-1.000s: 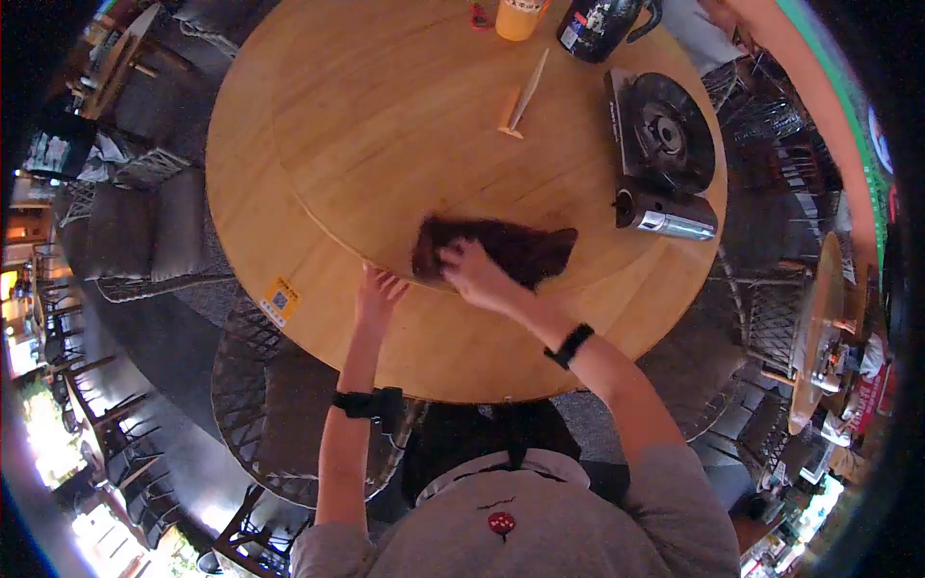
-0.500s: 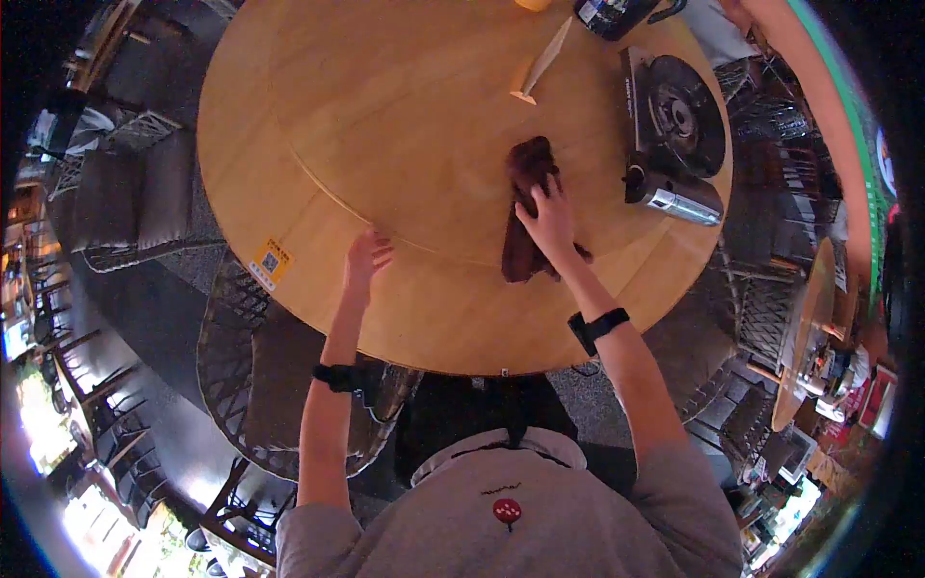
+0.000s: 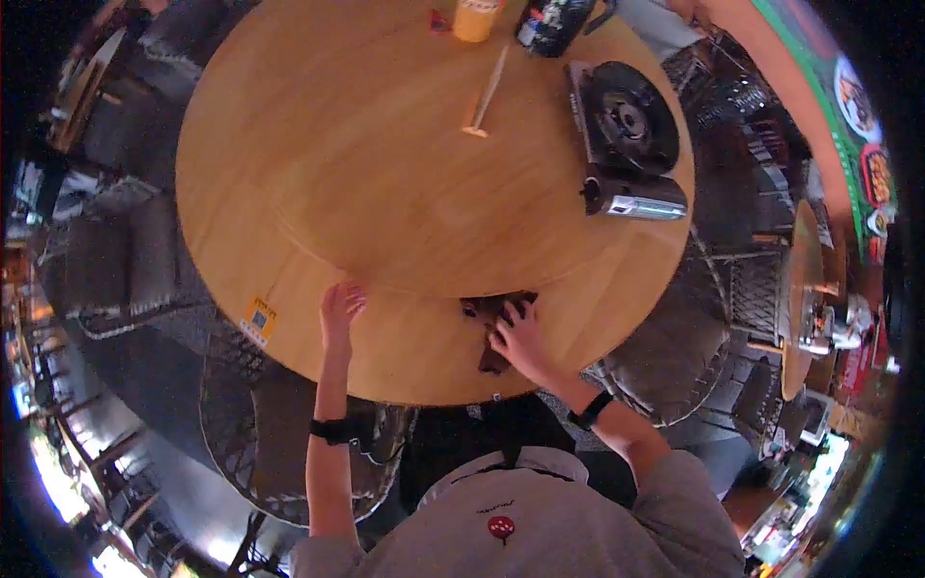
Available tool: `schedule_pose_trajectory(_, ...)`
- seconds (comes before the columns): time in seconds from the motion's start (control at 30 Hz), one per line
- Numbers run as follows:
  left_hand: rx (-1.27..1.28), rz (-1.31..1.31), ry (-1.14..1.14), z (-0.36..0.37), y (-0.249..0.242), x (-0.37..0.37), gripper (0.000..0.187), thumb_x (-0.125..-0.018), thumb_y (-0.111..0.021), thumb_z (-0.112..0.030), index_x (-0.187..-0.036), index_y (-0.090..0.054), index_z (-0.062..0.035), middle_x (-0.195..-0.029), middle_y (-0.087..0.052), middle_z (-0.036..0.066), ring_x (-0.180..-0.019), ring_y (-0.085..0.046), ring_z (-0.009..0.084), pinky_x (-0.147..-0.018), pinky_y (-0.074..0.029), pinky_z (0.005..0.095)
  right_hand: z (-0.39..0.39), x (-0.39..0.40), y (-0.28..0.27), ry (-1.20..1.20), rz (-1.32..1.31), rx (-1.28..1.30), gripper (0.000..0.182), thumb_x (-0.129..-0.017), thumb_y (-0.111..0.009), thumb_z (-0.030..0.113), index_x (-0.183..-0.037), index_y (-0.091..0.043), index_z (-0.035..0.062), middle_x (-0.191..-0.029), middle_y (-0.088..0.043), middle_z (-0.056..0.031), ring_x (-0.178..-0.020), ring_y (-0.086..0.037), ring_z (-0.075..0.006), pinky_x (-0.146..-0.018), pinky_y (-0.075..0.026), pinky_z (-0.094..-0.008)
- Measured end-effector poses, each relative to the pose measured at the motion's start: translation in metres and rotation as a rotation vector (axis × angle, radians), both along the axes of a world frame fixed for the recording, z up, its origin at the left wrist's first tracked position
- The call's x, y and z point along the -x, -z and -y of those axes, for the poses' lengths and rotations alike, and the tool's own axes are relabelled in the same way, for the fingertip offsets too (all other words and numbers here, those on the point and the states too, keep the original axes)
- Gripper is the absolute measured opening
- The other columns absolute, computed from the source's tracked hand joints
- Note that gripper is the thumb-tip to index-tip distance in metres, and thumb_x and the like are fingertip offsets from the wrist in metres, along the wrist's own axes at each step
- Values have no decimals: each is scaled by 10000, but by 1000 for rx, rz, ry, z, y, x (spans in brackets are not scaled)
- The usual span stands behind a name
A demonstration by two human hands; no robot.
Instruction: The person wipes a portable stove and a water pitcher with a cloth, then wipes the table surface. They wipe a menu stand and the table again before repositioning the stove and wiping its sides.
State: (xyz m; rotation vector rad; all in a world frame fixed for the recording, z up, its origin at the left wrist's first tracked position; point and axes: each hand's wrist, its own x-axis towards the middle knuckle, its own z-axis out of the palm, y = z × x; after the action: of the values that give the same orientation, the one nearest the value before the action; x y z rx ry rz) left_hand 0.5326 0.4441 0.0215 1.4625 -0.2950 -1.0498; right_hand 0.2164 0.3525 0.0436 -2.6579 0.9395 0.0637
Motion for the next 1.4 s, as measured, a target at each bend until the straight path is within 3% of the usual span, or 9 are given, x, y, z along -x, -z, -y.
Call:
schedule_pose_trajectory(0.33, -113, -388, -154, 16, 118, -38, 376, -860, -425, -390, -1186, -347, -220, -990, -490, 22, -871, -496, 163, -734, -484, 351, -44, -12, 26, -645, 241, -367, 288, -636, -602, 218, -910, -597, 131, -1115, -475, -91, -1006, -444, -302, -783, -407, -441)
schedule_pose_trajectory(0.53, -292, 173, -132, 21, 122, -69, 375, -835, -520, -308, -1094, -431, -52, -1028, -476, 98, -894, -480, 243, -759, -435, 370, -1, 34, 7, 102, 21, -16, 328, -677, -596, 208, -994, -567, 130, -1211, -431, -86, -981, -465, -314, -770, -419, -437)
schedule_pose_trajectory(0.63, -387, 790, -107, 41, 85, -62, 373, -846, -503, -272, -1077, -447, 16, -1030, -477, 131, -903, -477, 245, -767, -418, 359, -7, 23, 27, -17, 77, -69, 321, -679, -589, 206, -989, -568, 127, -1218, -433, -82, -974, -470, -319, -791, -411, -427)
schedule_pose_trajectory(0.73, 297, 307, -496, 94, -23, -2, 367, -867, -460, -264, -1090, -458, 28, -1082, -456, 142, -953, -459, 240, -779, -403, 347, -18, 11, 35, -319, 173, -298, 303, -675, -582, 185, -968, -565, 108, -1154, -471, -112, -970, -471, -331, -801, -410, -424)
schedule_pose_trajectory(0.77, 161, 556, -296, 101, -28, -9, 386, -875, -441, -278, -1115, -447, 25, -1125, -432, 141, -1002, -438, 238, -809, -395, 343, -24, 3, 31, -419, 191, -403, 296, -674, -578, 177, -959, -564, 101, -1124, -487, -124, -967, -472, -334, -803, -410, -424)
schedule_pose_trajectory(1.0, 218, -64, -47, 192, -103, 2, 357, -856, -488, -279, -1088, -484, -9, -1137, -438, 110, -1053, -417, 219, -884, -394, 350, 55, -17, -32, 60, 646, -510, 313, -776, -538, 224, -1007, -518, 14, -1038, -496, -163, -1010, -463, -312, -852, -378, -394)
schedule_pose_trajectory(1.03, 367, -54, 44, 201, -89, 7, 363, -822, -547, -254, -1097, -489, -25, -1116, -448, 111, -1057, -419, 229, -895, -389, 346, 85, -28, -129, 212, 453, -377, 362, -772, -548, 233, -1055, -499, 13, -1082, -480, -182, -1026, -450, -317, -872, -371, -413)
schedule_pose_trajectory(1.1, 106, 1051, 339, 233, -89, 23, 416, -771, -613, -269, -1087, -490, -28, -1081, -475, 130, -1029, -435, 255, -891, -380, 349, 112, -37, -61, 484, 516, -65, 494, -735, -612, 262, -1146, -442, 47, -1169, -433, -191, -1032, -448, -361, -857, -389, -435)
schedule_pose_trajectory(1.4, -110, 1333, 336, 369, -18, 71, 482, -806, -516, -370, -1120, -437, -12, -1164, -443, 211, -1012, -472, 372, -784, -430, 455, 146, -71, -19, 574, -14, 184, 603, -732, -591, 395, -1254, -381, 180, -1312, -275, -186, -1087, -337, -467, -869, -321, -587)
